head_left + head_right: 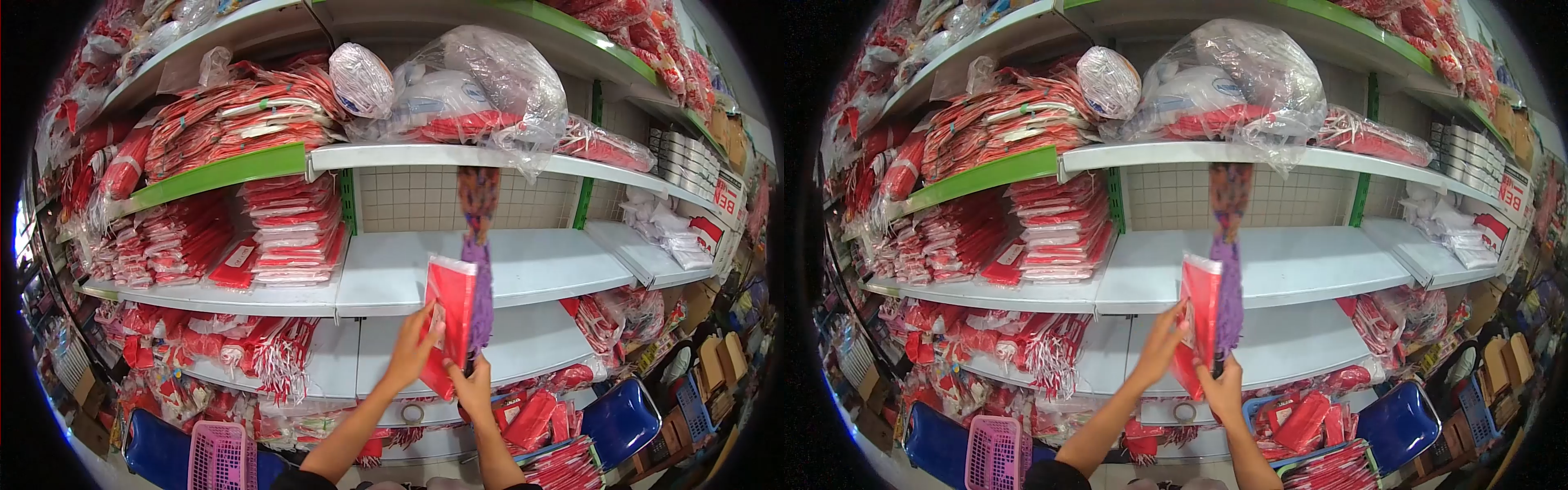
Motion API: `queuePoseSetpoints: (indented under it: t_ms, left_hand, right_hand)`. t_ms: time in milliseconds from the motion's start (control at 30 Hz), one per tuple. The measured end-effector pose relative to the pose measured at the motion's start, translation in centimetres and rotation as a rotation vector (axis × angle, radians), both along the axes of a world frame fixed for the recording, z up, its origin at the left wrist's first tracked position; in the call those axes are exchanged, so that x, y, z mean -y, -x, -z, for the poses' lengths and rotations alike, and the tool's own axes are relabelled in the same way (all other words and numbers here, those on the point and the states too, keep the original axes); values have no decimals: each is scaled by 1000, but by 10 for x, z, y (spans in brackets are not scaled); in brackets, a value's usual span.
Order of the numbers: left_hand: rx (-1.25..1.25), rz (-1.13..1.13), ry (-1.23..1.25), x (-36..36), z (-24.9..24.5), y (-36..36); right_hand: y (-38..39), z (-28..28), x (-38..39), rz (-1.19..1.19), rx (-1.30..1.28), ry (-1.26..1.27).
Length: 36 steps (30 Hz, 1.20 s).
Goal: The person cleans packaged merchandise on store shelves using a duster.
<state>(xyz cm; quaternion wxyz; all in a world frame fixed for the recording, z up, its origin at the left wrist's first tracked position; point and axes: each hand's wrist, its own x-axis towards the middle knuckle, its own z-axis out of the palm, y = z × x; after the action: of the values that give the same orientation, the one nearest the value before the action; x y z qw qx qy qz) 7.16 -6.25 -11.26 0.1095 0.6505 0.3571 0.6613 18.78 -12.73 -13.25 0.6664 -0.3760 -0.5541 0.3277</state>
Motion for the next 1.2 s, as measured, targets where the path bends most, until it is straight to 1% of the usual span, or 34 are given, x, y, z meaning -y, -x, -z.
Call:
queuePoseSetpoints:
  t_ms: [33,67,100,133,200,267,300,367,400,433,467,533,567,600,667,700,733,800,833,867,900,933,1033,1100,1133,1167,1200]
  left_hand:
    - [81,111,115,5,8,-2]
    - [170,208,232,10,16,-3]
    - [348,465,566,18,21,4]
    - [474,604,628,22,19,8]
    - [752,846,770,31,16,16]
    - [1002,844,595,41,-7,13]
    - [1057,923,570,34,-6,25]
    - [1169,815,445,30,-8,30]
    - [1222,760,382,32,-17,32]
    - [966,1640,68,-25,46,68]
    - [1054,1421,161,-17,33,66]
    - [1193,970,338,15,-20,56]
    - [1208,854,367,24,-35,49]
    - [1107,1169,297,13,-24,55]
    - [832,1771,133,-33,33,74]
    - [928,1715,110,-36,46,72]
    - [1020,1653,85,-38,59,70]
    - [1074,1183,365,13,-7,52]
    - [1108,1029,457,23,-17,46]
    - [1082,1041,437,25,-19,41]
    - [1071,993,466,26,-19,37]
    - [1060,944,493,25,-19,34]
    - [1063,1667,298,-23,33,52]
    - [984,1595,273,-21,37,59]
    - [945,1557,260,-11,21,59]
    - [1076,1327,334,-1,2,52]
    - [1193,1089,403,18,-33,43]
  right_hand:
    - [3,3,2,7,144,67]
    - [11,0,8,-29,160,79]
    - [19,2,10,-18,189,37]
    - [23,3,12,-8,221,-5]
    - [19,-1,23,-63,383,86]
    - [17,1,37,-119,520,127]
    - [16,-7,50,-160,522,71]
    - [7,18,51,-90,640,36]
    - [2,29,51,-54,700,18]
    - [-2,34,50,-19,667,48]
    - [-6,38,50,16,634,81]
    - [-7,41,52,54,607,124]
    - [-7,42,53,58,612,131]
    - [-6,42,53,62,618,136]
    - [-5,45,57,-9,714,60]
    - [-5,47,59,-44,760,22]
    - [-9,51,54,3,764,60]
    - [-20,60,40,93,770,136]
    - [-19,51,39,110,668,164]
    - [-18,33,37,126,569,191]
    - [-17,23,36,142,471,216]
    - [-16,26,36,94,529,159]
    - [-13,45,39,-48,689,-16]
    - [-20,49,42,-30,751,45]
    - [-22,49,43,-22,781,75]
    - [-21,47,43,18,714,114]
    - [-20,45,43,58,649,154]
